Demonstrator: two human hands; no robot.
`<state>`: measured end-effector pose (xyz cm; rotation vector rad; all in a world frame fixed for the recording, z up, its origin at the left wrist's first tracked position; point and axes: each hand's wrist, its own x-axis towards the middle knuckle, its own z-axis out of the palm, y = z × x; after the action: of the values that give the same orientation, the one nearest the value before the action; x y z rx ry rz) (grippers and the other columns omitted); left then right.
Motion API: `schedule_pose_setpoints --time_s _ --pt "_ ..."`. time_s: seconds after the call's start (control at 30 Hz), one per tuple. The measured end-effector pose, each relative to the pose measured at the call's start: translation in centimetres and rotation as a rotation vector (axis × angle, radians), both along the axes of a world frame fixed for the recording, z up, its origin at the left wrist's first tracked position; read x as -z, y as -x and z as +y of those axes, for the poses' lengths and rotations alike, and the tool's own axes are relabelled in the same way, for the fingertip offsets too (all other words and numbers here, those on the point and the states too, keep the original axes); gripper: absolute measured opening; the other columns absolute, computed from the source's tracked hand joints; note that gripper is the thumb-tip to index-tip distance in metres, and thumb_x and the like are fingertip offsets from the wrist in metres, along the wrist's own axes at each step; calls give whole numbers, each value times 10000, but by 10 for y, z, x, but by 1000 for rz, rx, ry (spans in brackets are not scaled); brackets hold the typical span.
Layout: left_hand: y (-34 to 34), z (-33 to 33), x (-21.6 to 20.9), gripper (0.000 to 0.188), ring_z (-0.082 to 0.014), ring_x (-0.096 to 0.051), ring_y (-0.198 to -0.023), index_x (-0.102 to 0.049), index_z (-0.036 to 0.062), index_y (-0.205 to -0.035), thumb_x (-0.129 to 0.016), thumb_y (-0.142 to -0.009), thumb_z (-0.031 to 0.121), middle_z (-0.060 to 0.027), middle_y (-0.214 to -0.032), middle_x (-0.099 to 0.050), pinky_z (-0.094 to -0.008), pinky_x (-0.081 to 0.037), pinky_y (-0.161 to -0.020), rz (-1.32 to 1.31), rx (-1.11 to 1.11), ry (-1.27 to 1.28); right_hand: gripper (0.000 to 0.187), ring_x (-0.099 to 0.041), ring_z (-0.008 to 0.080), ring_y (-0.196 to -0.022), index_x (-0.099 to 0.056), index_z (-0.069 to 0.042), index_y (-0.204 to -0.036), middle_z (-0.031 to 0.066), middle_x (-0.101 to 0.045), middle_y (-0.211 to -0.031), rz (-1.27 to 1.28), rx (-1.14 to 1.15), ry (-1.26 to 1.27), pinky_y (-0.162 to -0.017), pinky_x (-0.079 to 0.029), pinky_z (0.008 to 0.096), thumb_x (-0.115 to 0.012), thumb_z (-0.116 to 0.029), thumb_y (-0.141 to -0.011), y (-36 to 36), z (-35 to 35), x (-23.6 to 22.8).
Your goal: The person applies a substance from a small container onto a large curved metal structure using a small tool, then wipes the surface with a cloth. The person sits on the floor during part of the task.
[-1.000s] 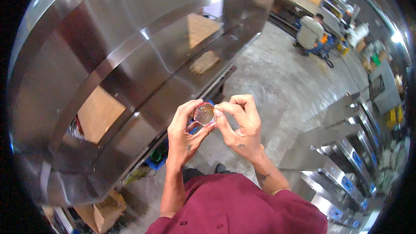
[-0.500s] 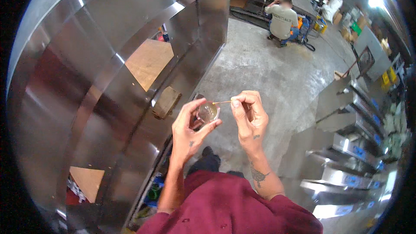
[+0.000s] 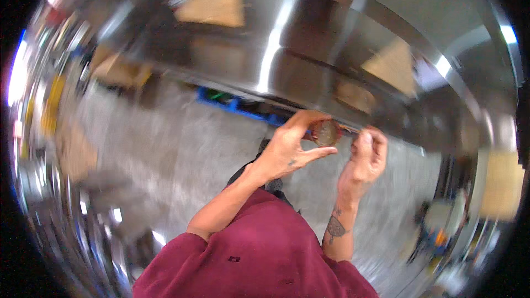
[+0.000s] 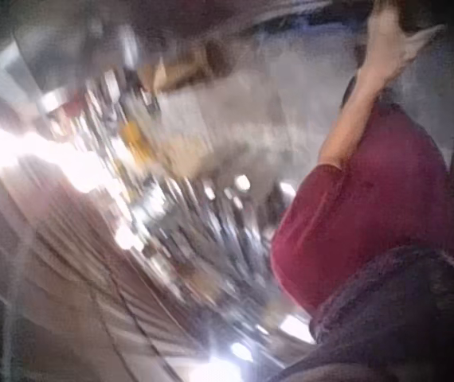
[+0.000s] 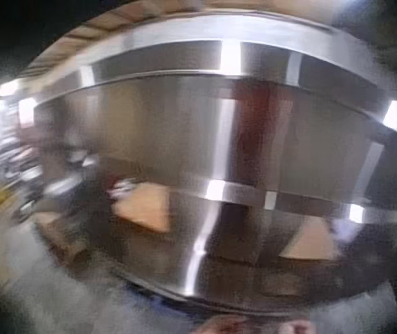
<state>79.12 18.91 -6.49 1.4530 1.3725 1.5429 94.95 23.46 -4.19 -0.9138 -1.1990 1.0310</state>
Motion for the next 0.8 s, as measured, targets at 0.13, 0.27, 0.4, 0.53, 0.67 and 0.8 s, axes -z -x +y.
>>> schedule_pose_setpoints --time_s 0.13,0.27,0.4,0.53,0.67,0.8 --pt "51 -103 -6 669 -208 -706 -1151 -660 56 -1389 -970 -836 267 -92 -1353 -687 -354 -605 -943 19 -393 -24 145 -513 90 -826 -634 -43 -1174 21 -610 -1001 155 -392 86 -743 -416 266 -654 -161 -1093 65 -44 -9" --pt "93 -196 -1 676 -183 -688 -1159 -659 97 -1421 -970 -835 225 -65 -1369 -676 -350 -600 -930 -108 -612 56 147 -513 92 -856 -631 -46 -1168 36 -607 -1062 155 -596 196 -749 -431 273 -687 -145 -1075 127 -87 -11" --pt "211 -274 38 643 -196 -675 -1177 -663 100 -1418 -957 -853 194 -64 -1363 -680 -364 -600 -940 -130 -792 115 124 -533 81 -885 -635 -53 -1158 12 -617 -1066 208 -743 261 -764 -446 275 -685 -130 -1073 288 -116 24" --pt "358 -320 70 643 -233 -676 -1231 -663 102 -1418 -952 -852 199 -97 -1427 -670 -397 -588 -971 -88 -847 245 63 -520 80 -861 -634 -90 -1112 -6 -592 -1008 230 -792 310 -754 -439 269 -666 -133 -1080 478 -116 71" --pt "504 -356 128 652 -231 -710 -1163 -659 70 -1398 -960 -827 163 -115 -1417 -674 -376 -609 -926 8 -888 234 96 -558 86 -849 -639 -104 -1102 -17 -616 -965 165 -835 329 -776 -460 255 -681 -186 -1076 643 -95 146" --pt "614 -367 202 644 -223 -706 -1152 -634 74 -1410 -942 -846 121 -109 -1372 -694 -376 -611 -899 -42 -897 253 135 -611 103 -881 -648 -90 -1114 6 -699 -980 -35 -766 185 -816 -485 263 -667 -219 -1083 755 -66 205"
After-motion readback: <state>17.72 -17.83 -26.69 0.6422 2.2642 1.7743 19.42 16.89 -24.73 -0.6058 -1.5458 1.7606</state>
